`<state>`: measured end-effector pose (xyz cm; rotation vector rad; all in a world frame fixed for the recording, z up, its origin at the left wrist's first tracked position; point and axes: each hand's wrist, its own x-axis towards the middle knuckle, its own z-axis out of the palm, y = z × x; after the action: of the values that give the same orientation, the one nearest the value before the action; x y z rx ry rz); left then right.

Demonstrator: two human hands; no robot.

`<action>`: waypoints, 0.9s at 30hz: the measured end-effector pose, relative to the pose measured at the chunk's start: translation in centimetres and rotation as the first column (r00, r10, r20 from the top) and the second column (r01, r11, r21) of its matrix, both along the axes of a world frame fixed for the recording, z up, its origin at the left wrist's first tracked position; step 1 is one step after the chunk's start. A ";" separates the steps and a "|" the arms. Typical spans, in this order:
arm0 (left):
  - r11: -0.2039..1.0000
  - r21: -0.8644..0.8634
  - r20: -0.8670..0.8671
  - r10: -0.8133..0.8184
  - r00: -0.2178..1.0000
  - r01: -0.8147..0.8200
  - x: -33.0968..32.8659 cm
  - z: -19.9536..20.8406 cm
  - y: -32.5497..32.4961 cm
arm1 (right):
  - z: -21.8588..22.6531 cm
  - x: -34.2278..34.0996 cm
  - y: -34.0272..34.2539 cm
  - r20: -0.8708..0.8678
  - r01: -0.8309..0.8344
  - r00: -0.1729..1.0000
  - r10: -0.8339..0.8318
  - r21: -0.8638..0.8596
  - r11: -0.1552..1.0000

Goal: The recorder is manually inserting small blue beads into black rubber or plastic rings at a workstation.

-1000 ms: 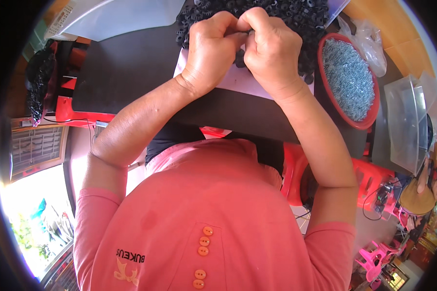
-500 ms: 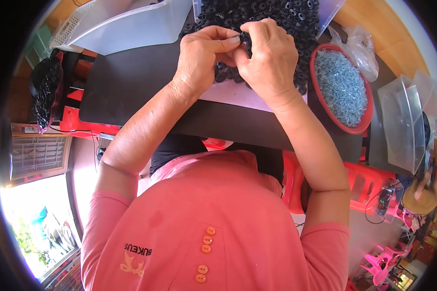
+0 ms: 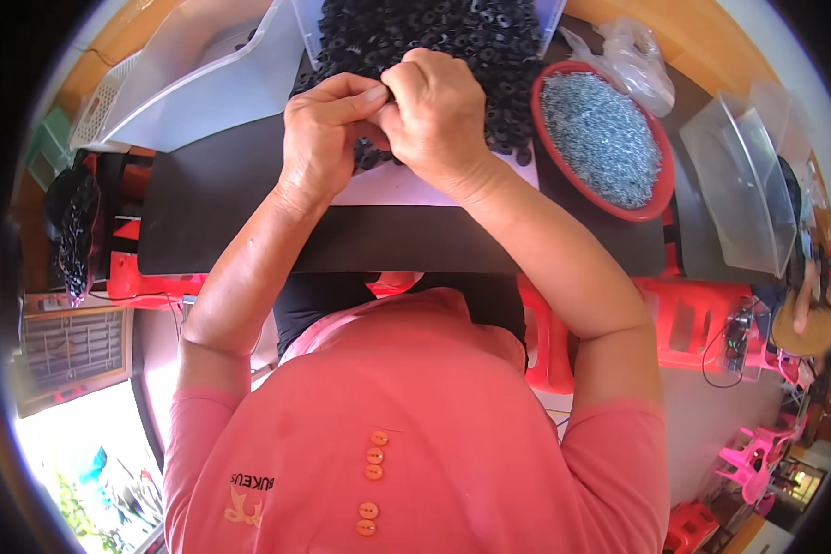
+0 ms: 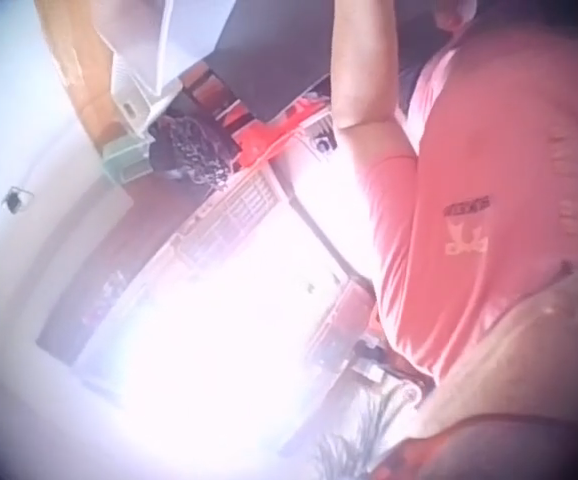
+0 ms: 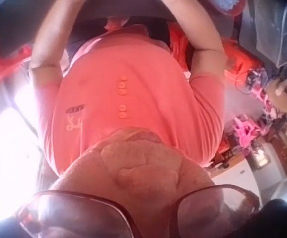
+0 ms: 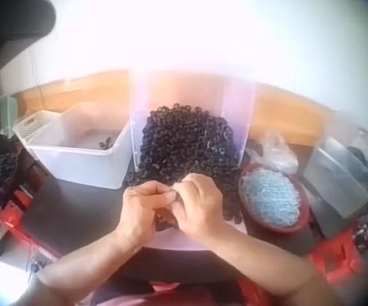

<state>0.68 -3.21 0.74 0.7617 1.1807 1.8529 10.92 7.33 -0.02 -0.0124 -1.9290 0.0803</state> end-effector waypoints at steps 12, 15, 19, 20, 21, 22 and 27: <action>0.738 0.411 -0.547 0.669 0.503 -0.535 -8.0 10.2 -2.8 | 6.4 13.0 10.5 0.575 0.558 0.629 -0.524 0.135 0.819; 0.666 0.471 -0.718 0.671 0.188 -0.579 -7.6 9.7 -2.5 | 5.9 15.6 11.0 0.590 0.635 0.465 -0.660 0.296 0.713; 0.755 0.543 -0.723 0.643 0.253 -0.367 -3.0 6.0 -1.4 | 4.6 16.5 12.2 0.647 0.658 0.391 -0.655 0.301 0.690; 0.854 0.395 -0.776 0.507 0.376 -0.338 -1.1 5.6 -1.0 | 4.5 17.0 12.3 0.650 0.662 0.387 -0.654 0.298 0.688; 0.909 0.325 -0.775 0.413 0.478 -0.259 -0.8 4.7 -0.5 | 4.6 17.1 12.1 0.646 0.670 0.403 -0.648 0.274 0.690; 0.936 0.261 -0.763 0.349 0.544 -0.234 -0.5 4.0 0.1 | 4.6 17.3 12.0 0.642 0.678 0.418 -0.642 0.251 0.691; 0.991 0.033 -0.947 0.072 0.312 -0.127 -0.7 0.9 3.2 | 3.7 18.1 12.5 0.641 0.629 0.554 -0.530 0.095 0.772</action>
<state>-0.04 0.01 1.66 1.9710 2.0106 1.3412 29.01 19.81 3.71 -0.9027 -2.4982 -0.2736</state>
